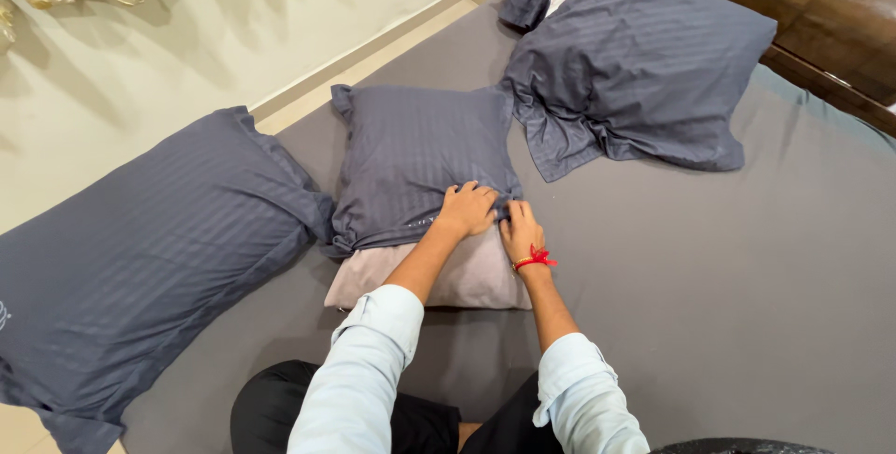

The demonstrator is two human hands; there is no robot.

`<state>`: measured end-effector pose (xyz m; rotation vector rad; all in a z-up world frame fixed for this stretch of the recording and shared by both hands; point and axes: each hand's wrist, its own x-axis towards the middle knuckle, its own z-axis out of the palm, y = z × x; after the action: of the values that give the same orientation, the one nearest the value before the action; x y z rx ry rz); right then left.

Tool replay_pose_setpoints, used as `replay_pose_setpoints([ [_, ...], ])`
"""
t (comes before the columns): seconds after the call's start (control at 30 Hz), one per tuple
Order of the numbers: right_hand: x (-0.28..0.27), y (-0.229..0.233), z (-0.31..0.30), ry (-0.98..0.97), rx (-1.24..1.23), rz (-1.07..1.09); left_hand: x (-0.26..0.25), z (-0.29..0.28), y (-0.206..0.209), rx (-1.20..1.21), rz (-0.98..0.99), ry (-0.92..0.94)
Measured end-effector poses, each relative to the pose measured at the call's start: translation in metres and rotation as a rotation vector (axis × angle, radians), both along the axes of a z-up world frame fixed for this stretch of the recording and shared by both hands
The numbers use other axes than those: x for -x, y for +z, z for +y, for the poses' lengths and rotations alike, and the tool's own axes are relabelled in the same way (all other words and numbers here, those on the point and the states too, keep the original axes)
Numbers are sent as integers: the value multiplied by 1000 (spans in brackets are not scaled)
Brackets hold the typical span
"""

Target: The person puts a grey pillowcase on a pillow and then puts a white patterned pillowcase on another pillow by hand while sitting on a bed.

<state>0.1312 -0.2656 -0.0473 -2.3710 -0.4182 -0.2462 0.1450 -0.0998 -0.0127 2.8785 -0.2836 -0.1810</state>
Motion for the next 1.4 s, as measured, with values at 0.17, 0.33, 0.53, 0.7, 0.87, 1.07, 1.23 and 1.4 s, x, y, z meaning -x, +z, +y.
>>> replay_pose_setpoints([
  [0.17, -19, -8, -8, 19, 310, 111, -29, 0, -20, -46, 148, 120],
  [0.33, -11, 10, -26, 145, 444, 255, -41, 6, -23, -82, 270, 159],
  [0.53, -30, -54, -50, 217, 391, 134, -40, 13, -32, -68, 280, 165],
  [0.7, -7, -14, -56, 172, 321, 203, -39, 20, -40, -20, 241, 140],
  [0.87, -6, 8, -34, 343, 31, 42, -36, 27, -43, 11, 238, 93],
  [1.07, -22, -25, -49, 356, 210, 289, -35, 31, -58, 102, 162, 81],
  [1.23, -14, -19, -43, 281, 276, 239, -26, 31, -47, 122, 139, 71],
  [1.4, -16, -13, -48, 380, 67, 234, 36, 2, 5, -97, -63, -60],
])
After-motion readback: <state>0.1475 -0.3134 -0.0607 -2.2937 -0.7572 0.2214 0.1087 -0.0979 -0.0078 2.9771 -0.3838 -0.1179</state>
